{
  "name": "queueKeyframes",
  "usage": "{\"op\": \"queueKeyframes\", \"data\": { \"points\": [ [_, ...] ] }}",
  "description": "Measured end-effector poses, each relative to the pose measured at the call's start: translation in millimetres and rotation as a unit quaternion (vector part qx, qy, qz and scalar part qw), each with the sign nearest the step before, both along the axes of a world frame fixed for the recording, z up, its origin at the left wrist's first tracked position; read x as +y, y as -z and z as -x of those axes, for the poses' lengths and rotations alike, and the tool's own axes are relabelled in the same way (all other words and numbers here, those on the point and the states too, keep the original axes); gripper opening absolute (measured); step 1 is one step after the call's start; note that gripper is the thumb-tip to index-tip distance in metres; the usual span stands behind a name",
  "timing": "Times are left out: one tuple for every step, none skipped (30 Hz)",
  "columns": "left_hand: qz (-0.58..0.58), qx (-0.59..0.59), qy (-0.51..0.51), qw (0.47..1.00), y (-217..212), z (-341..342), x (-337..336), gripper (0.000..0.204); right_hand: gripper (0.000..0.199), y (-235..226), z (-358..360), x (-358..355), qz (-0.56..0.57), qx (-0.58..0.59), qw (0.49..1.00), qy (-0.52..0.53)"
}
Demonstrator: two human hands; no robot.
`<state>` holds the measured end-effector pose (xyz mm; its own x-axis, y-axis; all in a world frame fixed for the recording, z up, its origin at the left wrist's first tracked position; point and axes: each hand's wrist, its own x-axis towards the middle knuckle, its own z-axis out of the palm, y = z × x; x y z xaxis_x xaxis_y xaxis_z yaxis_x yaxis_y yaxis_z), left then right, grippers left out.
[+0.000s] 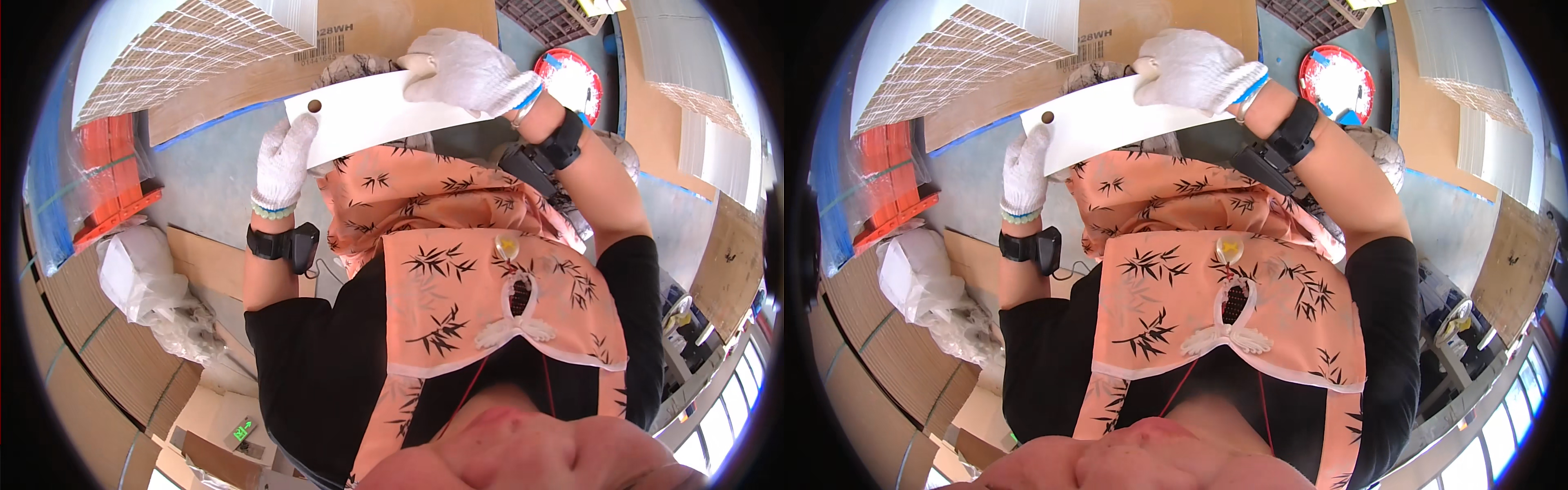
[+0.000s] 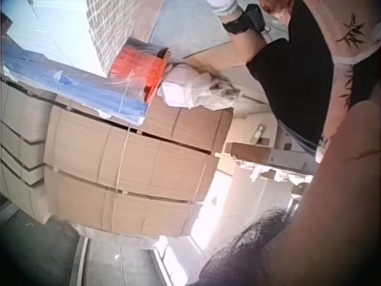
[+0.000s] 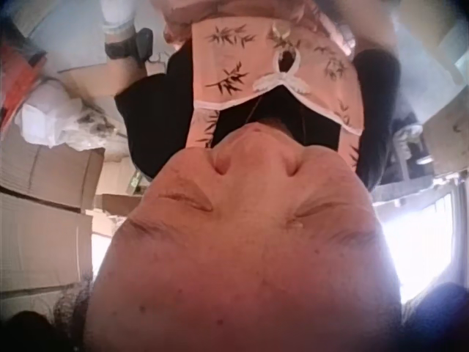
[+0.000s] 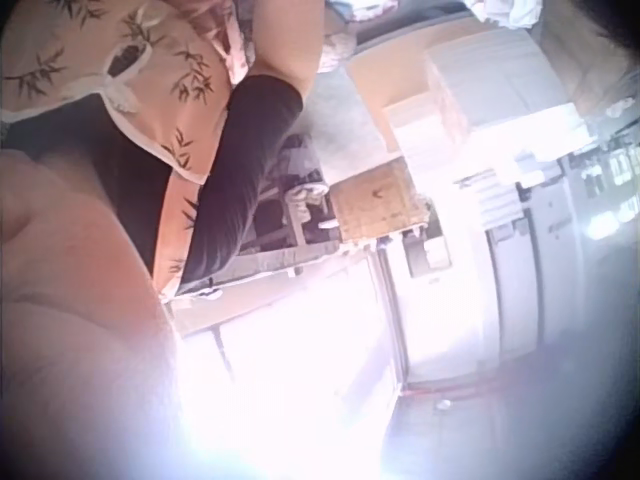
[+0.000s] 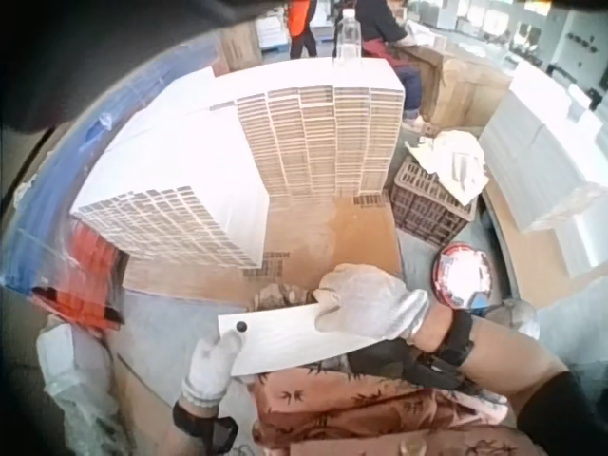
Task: The recorder is cleaning and inspecting individual white wooden boards using a cloth and a cleaning solution.
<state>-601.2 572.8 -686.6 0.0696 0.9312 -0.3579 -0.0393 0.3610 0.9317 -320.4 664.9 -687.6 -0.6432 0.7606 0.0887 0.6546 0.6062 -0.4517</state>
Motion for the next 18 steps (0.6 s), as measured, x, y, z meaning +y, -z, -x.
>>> {"op": "queueKeyframes", "data": {
  "points": [
    [0.004,-0.001,0.002,1.000,-1,-1,2,0.044,0.027,-3,-2,2,0.004,-0.001,1.000,0.002],
    [0.015,0.009,0.023,1.000,-3,-1,4,0.044,0.028,-6,-5,4,0.047,-0.011,0.999,-0.012],
    [0.027,0.019,0.043,0.999,-3,-2,6,0.044,0.030,-5,-8,5,0.090,-0.021,0.995,-0.026],
    [0.029,0.018,0.045,0.998,-3,-3,6,0.044,0.030,0,-15,6,0.093,-0.022,0.995,-0.024],
    [0.016,0.022,0.039,0.999,-2,-5,5,0.044,0.030,5,-26,9,0.155,-0.048,0.987,0.000],
    [0.003,0.027,0.032,0.999,-1,-5,4,0.044,0.031,9,-33,10,0.216,-0.073,0.973,0.024],
    [0.005,0.026,0.033,0.999,-2,-4,4,0.044,0.031,10,-34,8,0.218,-0.074,0.973,0.024],
    [0.009,0.027,0.031,0.999,-2,-2,4,0.044,0.030,10,-33,3,0.119,-0.036,0.992,-0.018],
    [0.014,0.029,0.028,0.999,-2,0,3,0.044,0.031,9,-32,-1,0.019,0.003,0.998,-0.060],
    [0.015,0.028,0.029,0.999,0,3,4,0.044,0.031,7,-26,-5,0.020,0.002,0.998,-0.059],
    [0.014,0.015,0.040,0.999,2,5,5,0.045,0.030,5,-15,-8,0.038,0.009,0.999,-0.021],
    [0.013,0.002,0.051,0.999,3,7,6,0.045,0.029,4,-9,-10,0.056,0.015,0.998,0.017],
    [0.014,0.002,0.050,0.999,4,9,5,0.045,0.029,4,-13,-7,0.057,0.015,0.998,0.016],
    [0.010,0.011,0.060,0.998,4,10,3,0.045,0.028,4,-21,-1,0.084,-0.006,0.996,-0.009],
    [0.005,0.021,0.070,0.997,4,10,2,0.045,0.027,3,-25,3,0.110,-0.027,0.993,-0.033],
    [0.006,0.020,0.069,0.997,4,8,0,0.045,0.027,2,-24,1,0.111,-0.028,0.993,-0.034],
    [0.000,0.020,0.040,0.999,3,4,-2,0.045,0.027,0,-23,-4,0.150,-0.033,0.988,0.008],
    [-0.006,0.020,0.011,1.000,2,2,-3,0.044,0.026,-1,-22,-6,0.188,-0.038,0.980,0.050]
  ]
}}
